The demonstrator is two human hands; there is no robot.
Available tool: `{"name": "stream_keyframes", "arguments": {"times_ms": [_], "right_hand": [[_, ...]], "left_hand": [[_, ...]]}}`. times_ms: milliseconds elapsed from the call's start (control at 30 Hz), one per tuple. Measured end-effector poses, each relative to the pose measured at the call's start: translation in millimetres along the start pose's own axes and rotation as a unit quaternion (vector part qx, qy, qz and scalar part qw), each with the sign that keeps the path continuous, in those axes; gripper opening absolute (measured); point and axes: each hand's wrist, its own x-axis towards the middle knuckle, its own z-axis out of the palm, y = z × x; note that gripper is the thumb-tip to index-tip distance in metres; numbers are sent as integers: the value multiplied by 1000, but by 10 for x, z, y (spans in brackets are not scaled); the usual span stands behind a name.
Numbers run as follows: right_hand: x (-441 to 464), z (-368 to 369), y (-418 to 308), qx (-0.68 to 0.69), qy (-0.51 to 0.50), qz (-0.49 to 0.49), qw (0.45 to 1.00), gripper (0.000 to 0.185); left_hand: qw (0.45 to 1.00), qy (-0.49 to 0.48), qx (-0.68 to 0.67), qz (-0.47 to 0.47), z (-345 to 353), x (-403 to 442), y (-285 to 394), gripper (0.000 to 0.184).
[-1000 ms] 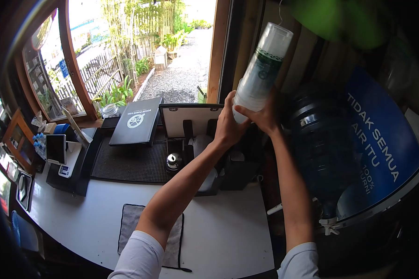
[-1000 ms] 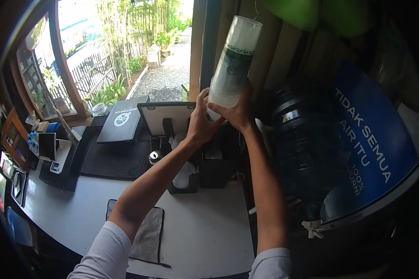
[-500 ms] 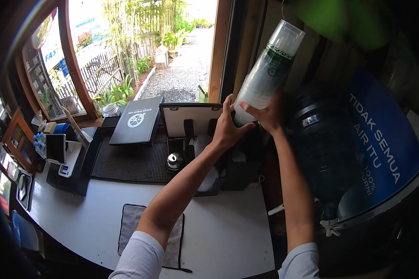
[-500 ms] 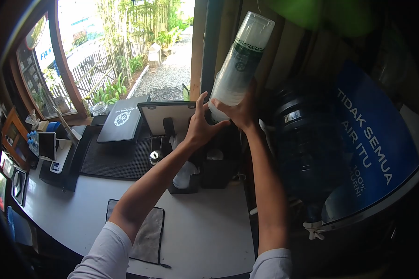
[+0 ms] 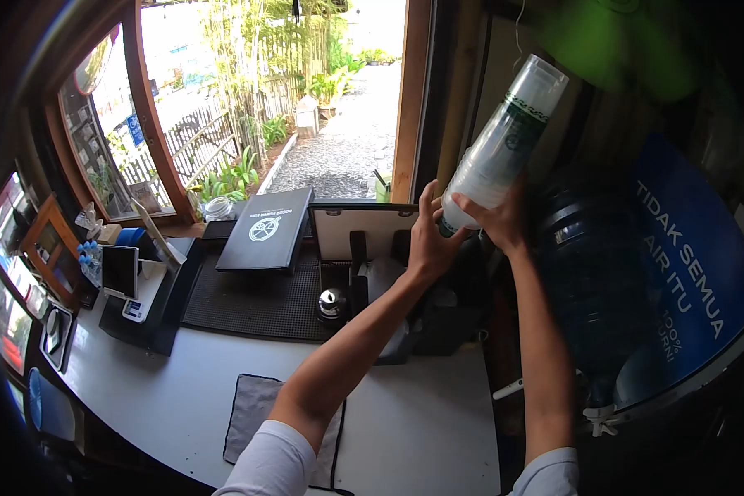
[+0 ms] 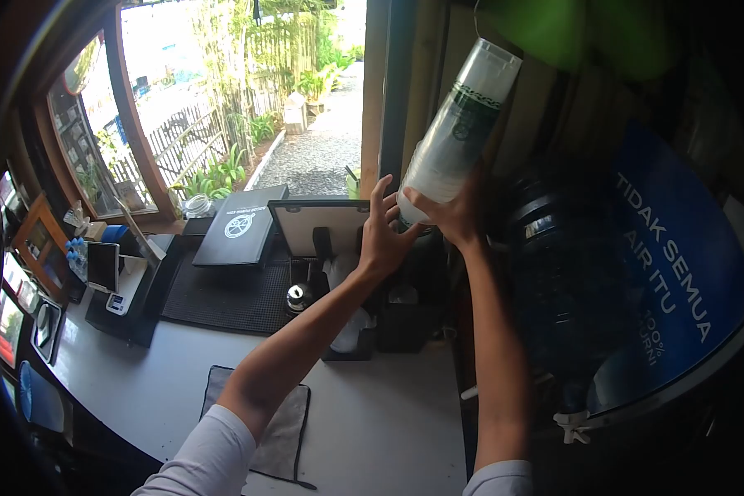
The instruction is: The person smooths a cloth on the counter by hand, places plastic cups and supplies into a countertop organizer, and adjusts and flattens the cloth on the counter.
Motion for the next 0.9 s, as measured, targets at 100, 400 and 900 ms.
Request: {"name": "stream_keyframes", "arguments": {"times_ms": [100, 400, 900], "right_hand": [[-23, -56, 28, -24, -10, 9, 1000, 96], [-111, 25, 149, -70, -1, 16, 997, 104], [-211, 70, 229, -90, -14, -43, 995, 118]], "left_hand": [[999, -21, -32, -14, 3, -16, 14, 110], [998, -38, -51, -3, 2, -73, -157, 116], [996, -5, -29, 84, 24, -103, -166, 110]]}}
